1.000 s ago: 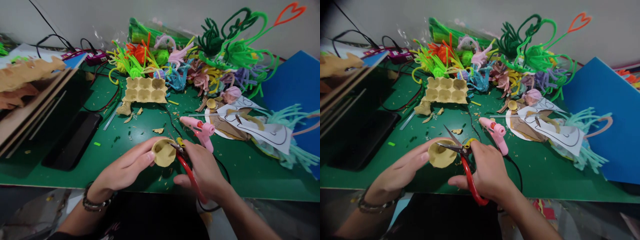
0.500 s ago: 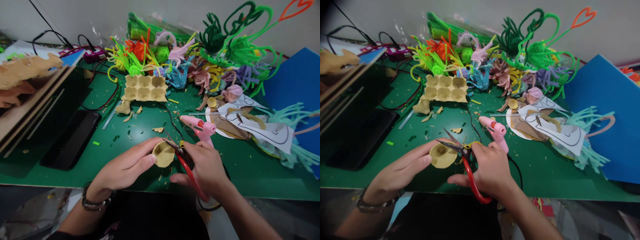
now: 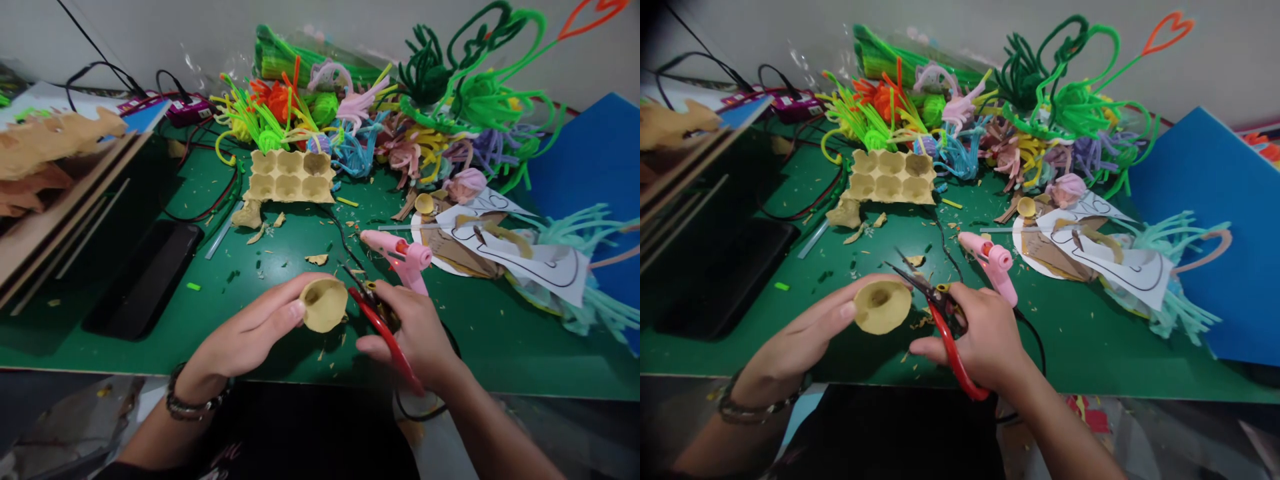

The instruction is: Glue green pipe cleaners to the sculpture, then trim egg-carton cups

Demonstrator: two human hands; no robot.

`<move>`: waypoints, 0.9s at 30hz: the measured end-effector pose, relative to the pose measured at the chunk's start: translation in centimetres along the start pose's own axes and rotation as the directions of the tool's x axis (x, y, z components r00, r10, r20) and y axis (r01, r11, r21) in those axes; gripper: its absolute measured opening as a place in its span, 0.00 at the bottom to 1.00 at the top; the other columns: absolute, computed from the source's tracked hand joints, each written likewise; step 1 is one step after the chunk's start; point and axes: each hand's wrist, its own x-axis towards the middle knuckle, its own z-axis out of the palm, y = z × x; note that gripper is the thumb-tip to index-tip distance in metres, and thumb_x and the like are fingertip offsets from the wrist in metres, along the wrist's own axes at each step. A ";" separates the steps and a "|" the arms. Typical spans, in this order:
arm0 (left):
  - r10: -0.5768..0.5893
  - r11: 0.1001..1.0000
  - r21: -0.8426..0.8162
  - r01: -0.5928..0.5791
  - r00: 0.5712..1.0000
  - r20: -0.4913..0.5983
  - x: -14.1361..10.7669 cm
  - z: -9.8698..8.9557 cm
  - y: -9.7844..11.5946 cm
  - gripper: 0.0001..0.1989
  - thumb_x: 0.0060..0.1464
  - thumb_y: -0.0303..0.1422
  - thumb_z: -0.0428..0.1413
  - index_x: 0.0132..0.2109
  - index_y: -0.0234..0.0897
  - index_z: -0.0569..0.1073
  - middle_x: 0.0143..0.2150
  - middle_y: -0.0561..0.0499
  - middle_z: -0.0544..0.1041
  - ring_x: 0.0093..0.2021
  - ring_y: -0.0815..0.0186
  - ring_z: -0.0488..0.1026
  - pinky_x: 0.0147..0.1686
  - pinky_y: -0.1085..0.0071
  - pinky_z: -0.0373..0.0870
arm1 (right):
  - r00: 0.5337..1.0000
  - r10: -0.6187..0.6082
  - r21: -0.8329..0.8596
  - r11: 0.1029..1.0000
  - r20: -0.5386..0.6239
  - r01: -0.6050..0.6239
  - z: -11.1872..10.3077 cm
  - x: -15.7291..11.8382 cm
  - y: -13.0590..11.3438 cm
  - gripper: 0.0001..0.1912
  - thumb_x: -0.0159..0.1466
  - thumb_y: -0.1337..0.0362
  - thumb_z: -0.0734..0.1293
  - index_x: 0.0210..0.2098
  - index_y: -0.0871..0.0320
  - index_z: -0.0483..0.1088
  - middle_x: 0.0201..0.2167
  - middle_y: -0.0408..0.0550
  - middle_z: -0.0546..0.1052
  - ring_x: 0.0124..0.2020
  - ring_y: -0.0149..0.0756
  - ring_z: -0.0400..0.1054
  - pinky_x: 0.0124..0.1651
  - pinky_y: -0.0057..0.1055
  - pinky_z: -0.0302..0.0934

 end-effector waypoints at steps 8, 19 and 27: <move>0.014 0.995 -0.101 -0.007 0.997 0.072 0.3 0.0 0.0 0.20 0.58 0.43 0.41 0.51 0.38 0.66 0.49 0.48 0.71 0.49 0.61 0.66 0.49 0.69 0.61 | 0.998 0.012 -0.077 0.997 0.067 -0.006 0.2 0.4 -0.6 0.37 0.46 0.28 0.44 0.21 0.57 0.57 0.15 0.41 0.62 0.17 0.27 0.52 0.21 0.26 0.44; 0.078 0.995 -0.069 -0.073 0.993 0.084 0.5 0.1 0.3 0.18 0.59 0.40 0.43 0.51 0.37 0.66 0.51 0.47 0.71 0.50 0.60 0.66 0.51 0.68 0.60 | 0.996 -0.081 -0.235 0.968 0.044 0.089 -0.1 0.3 -0.6 0.37 0.45 0.28 0.48 0.20 0.57 0.59 0.13 0.41 0.64 0.17 0.29 0.56 0.24 0.27 0.44; 0.010 0.999 -0.044 -0.009 1.000 0.022 0.1 0.1 0.1 0.21 0.58 0.43 0.44 0.52 0.37 0.68 0.52 0.47 0.71 0.52 0.58 0.66 0.54 0.66 0.60 | 0.994 -0.106 -0.227 0.968 0.007 0.105 -0.1 0.0 -0.4 0.37 0.48 0.29 0.46 0.17 0.57 0.60 0.11 0.40 0.59 0.17 0.28 0.53 0.24 0.27 0.44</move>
